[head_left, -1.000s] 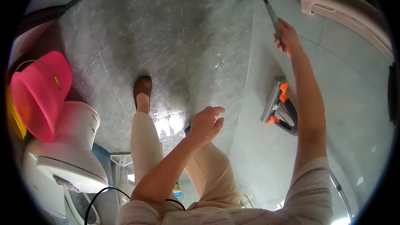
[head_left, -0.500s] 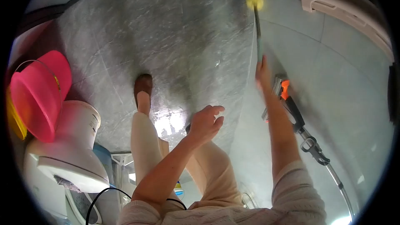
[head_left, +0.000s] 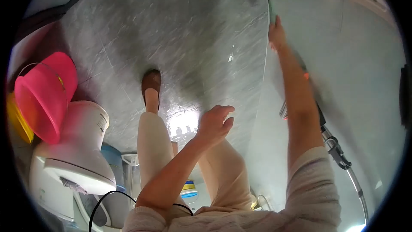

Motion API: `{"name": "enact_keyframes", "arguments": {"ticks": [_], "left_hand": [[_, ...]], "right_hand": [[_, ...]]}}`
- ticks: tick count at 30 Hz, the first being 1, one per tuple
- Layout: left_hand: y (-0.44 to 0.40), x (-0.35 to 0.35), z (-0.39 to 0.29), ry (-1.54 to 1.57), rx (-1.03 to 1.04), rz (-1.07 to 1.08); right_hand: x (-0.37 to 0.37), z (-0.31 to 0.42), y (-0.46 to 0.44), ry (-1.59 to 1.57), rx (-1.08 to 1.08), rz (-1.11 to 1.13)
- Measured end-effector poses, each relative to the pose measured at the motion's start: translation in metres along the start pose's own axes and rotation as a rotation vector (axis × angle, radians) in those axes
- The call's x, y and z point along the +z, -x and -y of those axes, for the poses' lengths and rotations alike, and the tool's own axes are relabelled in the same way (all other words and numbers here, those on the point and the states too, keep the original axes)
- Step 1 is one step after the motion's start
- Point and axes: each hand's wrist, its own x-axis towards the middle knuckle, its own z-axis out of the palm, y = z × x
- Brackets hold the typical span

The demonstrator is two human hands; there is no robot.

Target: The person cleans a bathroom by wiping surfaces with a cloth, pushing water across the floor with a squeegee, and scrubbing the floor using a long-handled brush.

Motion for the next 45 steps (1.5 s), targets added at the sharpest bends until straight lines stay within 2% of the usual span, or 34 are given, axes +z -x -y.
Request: {"name": "enact_keyframes", "arguments": {"ticks": [2, 4, 5, 6, 7, 8, 11, 12, 14, 15, 16, 19, 20, 21, 23, 24, 25, 27, 28, 29, 32, 34, 36, 38, 39, 40, 45], "left_hand": [[0.003, 0.006, 0.003, -0.051, -0.011, 0.026], [0.007, 0.008, 0.005, -0.030, -0.009, 0.056], [0.006, 0.010, 0.003, -0.035, -0.010, 0.070], [0.003, 0.013, 0.002, -0.039, -0.010, 0.074], [0.003, 0.015, 0.001, -0.031, -0.009, 0.084], [0.004, 0.017, 0.001, -0.030, -0.010, 0.093], [0.005, 0.025, 0.005, -0.090, 0.026, 0.112], [0.004, 0.028, 0.007, -0.122, 0.046, 0.107], [0.007, 0.037, 0.012, -0.125, -0.013, 0.130], [0.007, 0.040, 0.015, -0.123, -0.042, 0.137], [0.007, 0.044, 0.020, -0.118, -0.027, 0.118], [0.012, 0.056, 0.026, -0.098, -0.005, 0.111], [0.012, 0.058, 0.025, -0.092, -0.011, 0.123], [0.011, 0.059, 0.024, -0.086, -0.016, 0.130], [0.012, 0.062, 0.018, -0.054, -0.049, 0.138], [0.012, 0.066, 0.020, -0.068, -0.028, 0.143], [0.012, 0.069, 0.025, -0.088, -0.003, 0.151], [0.014, 0.077, 0.034, -0.131, 0.011, 0.183], [0.013, 0.082, 0.038, -0.156, 0.007, 0.190], [0.013, 0.086, 0.042, -0.186, -0.002, 0.200], [0.014, 0.100, 0.048, -0.183, -0.036, 0.229], [0.016, 0.109, 0.053, -0.236, -0.022, 0.222], [0.018, 0.111, 0.065, -0.247, -0.017, 0.251], [0.019, 0.112, 0.068, -0.235, 0.007, 0.254], [0.020, 0.113, 0.066, -0.235, 0.003, 0.251], [0.021, 0.115, 0.064, -0.238, -0.003, 0.247], [0.019, 0.128, 0.071, -0.310, 0.034, 0.284]], "right_hand": [[0.014, -0.059, 0.021, 0.099, -0.097, -0.054], [0.045, -0.164, 0.066, 0.243, -0.239, -0.207], [0.049, -0.222, 0.114, 0.359, 0.006, -0.027], [0.052, -0.269, 0.175, 0.202, 0.036, 0.010], [0.049, -0.294, 0.226, 0.329, 0.208, 0.124], [0.051, -0.308, 0.264, 0.302, 0.146, 0.069], [0.066, -0.315, 0.237, 0.213, 0.002, -0.004], [0.068, -0.292, 0.187, 0.189, -0.012, -0.001], [0.050, -0.188, 0.082, 0.154, -0.038, -0.051], [0.039, -0.147, 0.043, 0.059, -0.148, -0.080], [0.030, -0.120, 0.030, 0.046, -0.126, -0.067], [0.057, -0.209, 0.100, 0.117, -0.076, -0.087], [0.070, -0.273, 0.148, 0.163, 0.049, -0.005], [0.075, -0.333, 0.206, 0.144, 0.082, 0.043], [0.067, -0.392, 0.323, 0.226, 0.253, 0.149], [0.063, -0.402, 0.357, 0.249, 0.395, 0.218], [0.063, -0.406, 0.368, 0.330, 0.432, 0.219], [0.062, -0.403, 0.361, 0.240, 0.413, 0.219], [0.064, -0.402, 0.341, 0.198, 0.392, 0.214], [0.073, -0.403, 0.313, 0.112, 0.264, 0.140], [0.080, -0.328, 0.188, 0.065, 0.095, 0.025], [0.068, -0.288, 0.173, 0.113, 0.170, 0.078], [0.082, -0.344, 0.226, 0.067, 0.237, 0.123], [0.092, -0.430, 0.325, 0.081, 0.334, 0.122], [0.083, -0.458, 0.373, 0.083, 0.426, 0.176], [0.069, -0.465, 0.400, 0.187, 0.619, 0.350], [0.045, -0.477, 0.407, 0.222, 0.526, 0.302]]}}
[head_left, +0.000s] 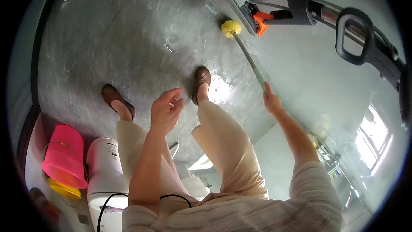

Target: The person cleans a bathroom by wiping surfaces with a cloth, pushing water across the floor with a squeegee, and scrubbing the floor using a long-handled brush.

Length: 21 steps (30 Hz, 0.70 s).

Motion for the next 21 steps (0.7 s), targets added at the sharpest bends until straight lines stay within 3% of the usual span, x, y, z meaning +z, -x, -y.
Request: {"name": "enact_keyframes", "arguments": {"ticks": [2, 7, 10, 12, 13, 15, 16, 17, 18, 19, 20, 21], "left_hand": [[0.001, 0.005, 0.000, -0.066, -0.022, 0.027], [0.003, 0.016, 0.023, -0.161, 0.022, -0.058], [0.028, 0.022, 0.053, -0.198, -0.020, -0.173], [0.065, 0.034, 0.072, -0.175, -0.164, -0.169], [0.082, 0.040, 0.078, -0.152, -0.241, -0.164], [0.100, 0.052, 0.068, -0.118, -0.142, -0.140], [0.102, 0.056, 0.063, 0.098, -0.119, -0.195], [0.099, 0.060, 0.063, 0.307, -0.081, -0.241], [0.099, 0.069, 0.082, 0.249, 0.000, -0.303], [0.101, 0.061, 0.082, 0.044, -0.181, -0.157], [0.104, 0.059, 0.087, -0.041, -0.152, -0.126], [0.107, 0.056, 0.092, -0.134, -0.120, -0.102]], "right_hand": [[0.003, 0.017, -0.020, -0.063, -0.061, -0.001], [-0.077, 0.221, -0.092, -0.203, -0.379, -0.109], [-0.074, 0.277, -0.078, -0.309, -0.455, -0.108], [-0.031, 0.217, -0.074, -0.239, -0.584, -0.106], [-0.017, 0.178, -0.059, -0.104, -0.514, -0.019], [0.016, 0.084, -0.030, 0.003, -0.464, 0.078], [0.031, 0.045, -0.015, 0.108, -0.489, 0.028], [0.028, 0.035, 0.003, 0.212, -0.384, 0.080], [0.019, 0.053, 0.002, 0.222, -0.386, 0.066], [0.011, 0.069, 0.005, 0.248, -0.376, 0.061], [0.007, 0.082, 0.008, 0.284, -0.365, 0.073], [0.000, 0.123, -0.016, 0.216, -0.538, -0.052]]}}
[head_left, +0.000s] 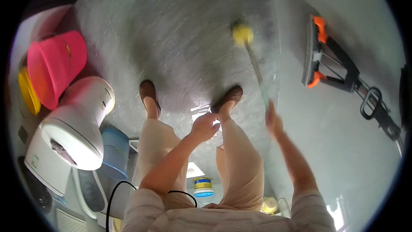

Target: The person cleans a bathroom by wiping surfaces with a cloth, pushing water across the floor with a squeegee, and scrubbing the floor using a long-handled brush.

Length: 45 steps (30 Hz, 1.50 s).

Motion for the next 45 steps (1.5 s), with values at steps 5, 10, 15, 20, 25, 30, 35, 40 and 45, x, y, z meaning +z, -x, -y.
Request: {"name": "enact_keyframes", "arguments": {"ticks": [5, 10, 15, 20, 25, 30, 35, 40, 45], "left_hand": [[0.014, -0.036, 0.013, 0.303, -0.044, -0.180], [0.028, -0.071, 0.013, 0.485, -0.048, -0.196], [0.034, -0.080, 0.014, 0.638, 0.064, -0.271], [0.039, -0.102, 0.017, 0.620, 0.040, -0.287], [0.039, -0.122, 0.018, 0.586, 0.053, -0.338], [0.044, -0.127, 0.018, 0.693, 0.048, -0.326], [0.044, -0.125, 0.027, 0.629, 0.025, -0.348], [0.046, -0.137, 0.022, 0.707, 0.029, -0.345], [0.045, -0.126, 0.029, 0.689, 0.074, -0.360]], "right_hand": [[-0.138, 0.300, -0.207, -0.202, -0.425, -0.383], [-0.075, 0.256, -0.156, -0.032, -0.337, -0.300], [-0.042, 0.145, -0.033, 0.123, -0.274, -0.215], [-0.158, 0.388, -0.182, 0.032, -0.331, -0.313], [-0.035, 0.238, -0.097, 0.058, -0.405, -0.326], [-0.063, 0.254, -0.096, 0.140, -0.397, -0.329], [-0.120, 0.387, -0.198, 0.039, -0.405, -0.421], [-0.067, 0.268, -0.111, 0.102, -0.470, -0.367], [-0.152, 0.432, -0.190, -0.081, -0.284, -0.314]]}}
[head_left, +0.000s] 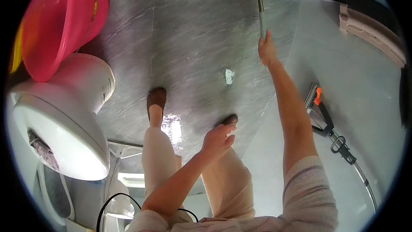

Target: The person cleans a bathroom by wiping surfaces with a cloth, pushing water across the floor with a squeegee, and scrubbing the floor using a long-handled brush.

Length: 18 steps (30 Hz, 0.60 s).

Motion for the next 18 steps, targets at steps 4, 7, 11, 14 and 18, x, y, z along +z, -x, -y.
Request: {"name": "enact_keyframes", "arguments": {"ticks": [4, 7, 11, 14, 18], "left_hand": [[-0.002, -0.005, -0.005, -0.055, -0.016, 0.009], [-0.003, -0.006, -0.002, 0.013, -0.024, -0.029], [-0.002, 0.001, -0.006, 0.055, -0.055, 0.009], [-0.005, 0.004, 0.000, -0.031, -0.035, 0.000], [-0.005, 0.014, -0.001, -0.049, -0.038, 0.030]], "right_hand": [[0.069, -0.122, 0.131, 0.192, -0.202, -0.116], [0.049, -0.170, 0.300, 0.208, 0.189, 0.275], [0.057, -0.149, 0.177, 0.158, -0.020, -0.012], [0.038, -0.085, 0.072, 0.052, -0.054, -0.063], [0.063, -0.205, 0.224, 0.151, -0.203, -0.058]]}}
